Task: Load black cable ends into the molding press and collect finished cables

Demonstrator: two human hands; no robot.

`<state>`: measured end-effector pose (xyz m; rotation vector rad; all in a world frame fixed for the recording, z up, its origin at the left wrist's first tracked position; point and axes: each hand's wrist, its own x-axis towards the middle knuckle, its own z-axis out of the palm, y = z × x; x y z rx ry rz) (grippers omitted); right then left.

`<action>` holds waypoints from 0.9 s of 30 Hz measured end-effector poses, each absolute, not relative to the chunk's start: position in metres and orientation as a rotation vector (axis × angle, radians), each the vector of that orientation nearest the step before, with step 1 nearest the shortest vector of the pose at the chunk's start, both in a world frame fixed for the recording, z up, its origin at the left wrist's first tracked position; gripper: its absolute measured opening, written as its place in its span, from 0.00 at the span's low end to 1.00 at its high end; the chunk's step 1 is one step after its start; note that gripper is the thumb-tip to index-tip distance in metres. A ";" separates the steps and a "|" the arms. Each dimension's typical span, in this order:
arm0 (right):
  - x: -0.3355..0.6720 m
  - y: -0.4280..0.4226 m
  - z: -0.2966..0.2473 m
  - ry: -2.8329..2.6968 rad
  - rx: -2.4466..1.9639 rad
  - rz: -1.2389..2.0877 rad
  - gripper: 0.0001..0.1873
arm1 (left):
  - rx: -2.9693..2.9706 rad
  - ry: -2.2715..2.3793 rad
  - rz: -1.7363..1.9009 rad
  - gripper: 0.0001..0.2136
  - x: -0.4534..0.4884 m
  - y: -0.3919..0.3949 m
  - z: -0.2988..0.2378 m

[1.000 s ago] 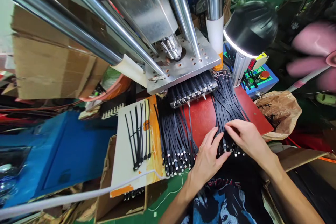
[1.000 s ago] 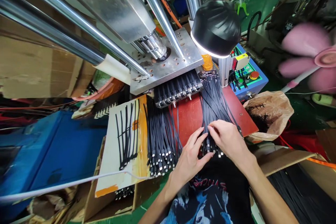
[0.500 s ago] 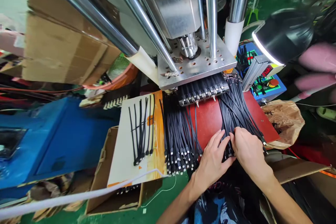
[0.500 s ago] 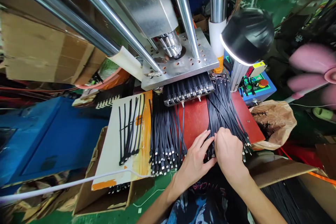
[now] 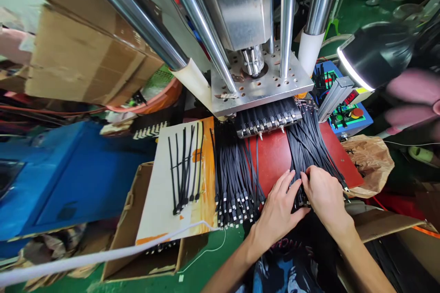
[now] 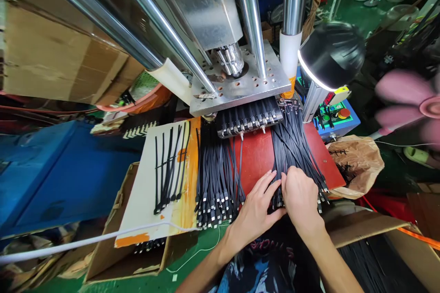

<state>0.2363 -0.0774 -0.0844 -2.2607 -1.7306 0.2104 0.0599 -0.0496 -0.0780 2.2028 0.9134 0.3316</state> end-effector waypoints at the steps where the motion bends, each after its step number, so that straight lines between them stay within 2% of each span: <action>1: 0.235 -0.077 -0.085 -1.731 -2.251 0.214 0.14 | 2.204 0.915 0.330 0.36 0.060 -0.050 -0.078; 6: 0.244 -0.068 -0.078 -1.545 -2.220 0.534 0.11 | 2.217 0.906 0.271 0.40 0.058 -0.048 -0.079; 9: 0.254 -0.066 -0.061 -1.364 -2.000 0.752 0.13 | 2.228 0.868 0.260 0.46 0.055 -0.046 -0.080; 12: 0.261 -0.073 -0.035 -1.279 -1.712 0.898 0.15 | 2.227 0.856 0.272 0.47 0.053 -0.045 -0.081; 15: 0.267 -0.091 -0.006 -1.232 -1.564 0.913 0.14 | 2.219 0.873 0.249 0.46 0.053 -0.043 -0.079; 19: 0.270 -0.109 0.018 -1.117 -1.514 0.744 0.10 | 2.219 0.882 0.214 0.45 0.053 -0.042 -0.077; 22: 0.270 -0.104 0.011 -1.030 -1.565 0.682 0.11 | 2.216 0.888 0.219 0.44 0.053 -0.043 -0.076; 27: 0.268 -0.075 -0.046 -1.049 -1.725 0.781 0.19 | 2.209 0.896 0.219 0.44 0.052 -0.044 -0.080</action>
